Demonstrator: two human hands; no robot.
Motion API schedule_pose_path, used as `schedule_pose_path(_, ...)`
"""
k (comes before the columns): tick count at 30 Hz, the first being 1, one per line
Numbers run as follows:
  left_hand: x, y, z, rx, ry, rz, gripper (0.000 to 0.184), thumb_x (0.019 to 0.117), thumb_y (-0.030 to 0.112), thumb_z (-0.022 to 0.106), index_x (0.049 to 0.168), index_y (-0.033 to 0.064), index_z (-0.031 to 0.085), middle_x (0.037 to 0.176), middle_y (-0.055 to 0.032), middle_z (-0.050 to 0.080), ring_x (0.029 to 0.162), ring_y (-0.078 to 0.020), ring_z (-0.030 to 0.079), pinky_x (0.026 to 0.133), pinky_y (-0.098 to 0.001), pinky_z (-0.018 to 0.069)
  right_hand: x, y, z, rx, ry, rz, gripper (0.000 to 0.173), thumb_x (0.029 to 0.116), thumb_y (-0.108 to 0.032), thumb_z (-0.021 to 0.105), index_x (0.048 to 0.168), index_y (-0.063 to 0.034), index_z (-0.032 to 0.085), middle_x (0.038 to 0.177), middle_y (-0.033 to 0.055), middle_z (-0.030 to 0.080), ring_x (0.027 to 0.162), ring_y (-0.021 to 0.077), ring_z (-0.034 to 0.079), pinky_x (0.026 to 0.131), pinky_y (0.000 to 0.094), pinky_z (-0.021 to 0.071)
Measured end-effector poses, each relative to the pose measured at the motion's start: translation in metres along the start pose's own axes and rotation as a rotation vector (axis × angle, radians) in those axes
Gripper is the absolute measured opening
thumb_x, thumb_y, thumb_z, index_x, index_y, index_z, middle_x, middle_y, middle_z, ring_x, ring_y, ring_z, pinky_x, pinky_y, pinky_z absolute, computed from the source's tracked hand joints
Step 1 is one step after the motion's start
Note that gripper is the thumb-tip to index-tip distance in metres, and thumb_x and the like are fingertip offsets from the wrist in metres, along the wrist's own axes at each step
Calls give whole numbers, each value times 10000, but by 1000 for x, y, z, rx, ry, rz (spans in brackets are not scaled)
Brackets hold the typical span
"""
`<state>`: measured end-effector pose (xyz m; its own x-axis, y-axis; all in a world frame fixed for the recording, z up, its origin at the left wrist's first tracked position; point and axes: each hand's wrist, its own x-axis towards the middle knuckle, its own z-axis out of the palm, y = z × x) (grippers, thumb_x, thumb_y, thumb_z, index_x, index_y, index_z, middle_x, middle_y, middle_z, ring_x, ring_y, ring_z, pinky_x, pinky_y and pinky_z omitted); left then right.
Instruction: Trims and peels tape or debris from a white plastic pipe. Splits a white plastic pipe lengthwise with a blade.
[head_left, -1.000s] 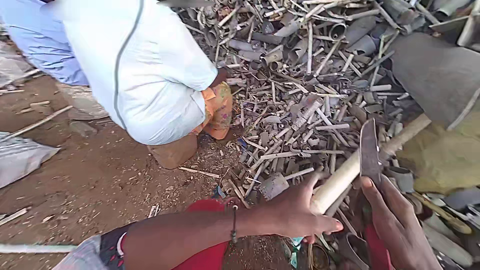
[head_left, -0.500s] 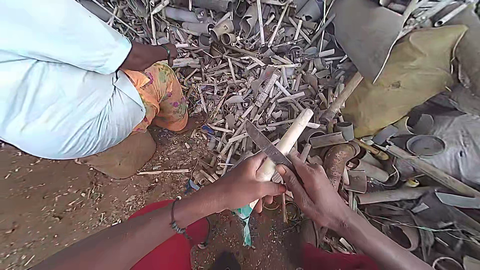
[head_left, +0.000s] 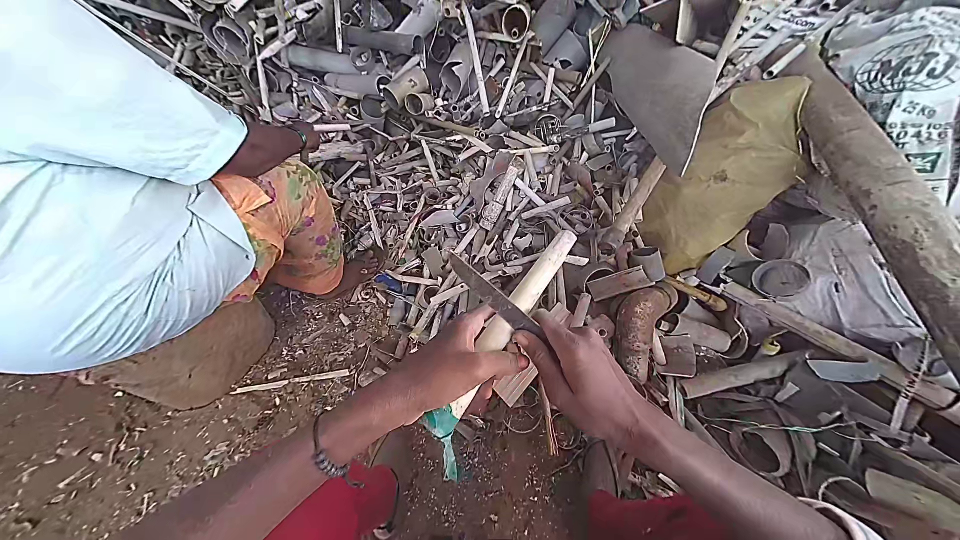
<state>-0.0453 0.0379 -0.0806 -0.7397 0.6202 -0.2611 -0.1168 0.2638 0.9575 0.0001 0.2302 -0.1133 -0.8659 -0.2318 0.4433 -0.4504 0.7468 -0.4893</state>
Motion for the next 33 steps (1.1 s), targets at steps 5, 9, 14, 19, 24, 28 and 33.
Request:
schedule_pose_path(5, -3, 0, 0, -40, -80, -74, 145, 1026, 172, 598, 1135, 133, 510, 670, 24, 486, 461, -64, 498, 433, -194, 488, 17, 37, -30, -202, 46, 289, 382, 1101, -319, 410, 1042, -3, 617, 636, 75, 557, 583, 251, 607, 573, 445, 499)
schedule_pose_path(9, 0, 2, 1, -188, -44, -59, 404, 1110, 430, 308, 1010, 115, 542, 577, 58, 469, 460, -28, 507, 453, -164, 472, 5, 22, -21, -110, -4, 227, 361, 1099, -321, 398, 1049, -40, 619, 626, 7, 570, 555, 135, 613, 553, 314, 515)
schedule_pose_path(14, 7, 3, 2, -510, 119, 38, 542, 1092, 503, 210, 912, 116, 544, 677, 25, 507, 534, -43, 521, 485, -149, 462, -7, -11, -4, 179, 3, 140, 330, 1080, -335, 438, 1047, -74, 635, 619, -74, 559, 493, 25, 552, 465, 212, 475)
schedule_pose_path(19, 6, 2, 10, -444, 225, 136, 546, 1106, 469, 219, 1031, 101, 615, 754, 11, 543, 575, -51, 533, 523, -163, 474, -3, -18, -9, 745, 66, 391, 121, 972, -220, 635, 993, -102, 653, 708, -49, 652, 428, 35, 537, 383, 193, 484)
schedule_pose_path(24, 11, 1, 20, -430, 313, 122, 318, 1084, 329, 480, 1228, 87, 629, 1034, -65, 673, 924, -124, 671, 798, -271, 559, 2, -34, 0, 1070, -26, 709, 145, 951, -119, 674, 1035, -28, 599, 598, 50, 626, 402, 102, 569, 398, 242, 525)
schedule_pose_path(28, 12, 2, 23, -444, 304, 117, 330, 1073, 319, 512, 1257, 82, 649, 1081, -70, 677, 983, -137, 663, 835, -288, 553, 6, -35, 3, 1149, 12, 748, 74, 975, -54, 645, 976, -7, 587, 578, 60, 607, 393, 98, 548, 390, 233, 510)
schedule_pose_path(33, 5, -1, 24, -190, 224, 249, 322, 1094, 271, 456, 1370, 130, 545, 1129, -53, 613, 909, -113, 646, 760, -259, 552, 8, -36, -13, 1194, 176, 715, 149, 911, -35, 703, 962, -12, 565, 554, 61, 582, 364, 91, 513, 368, 229, 495)
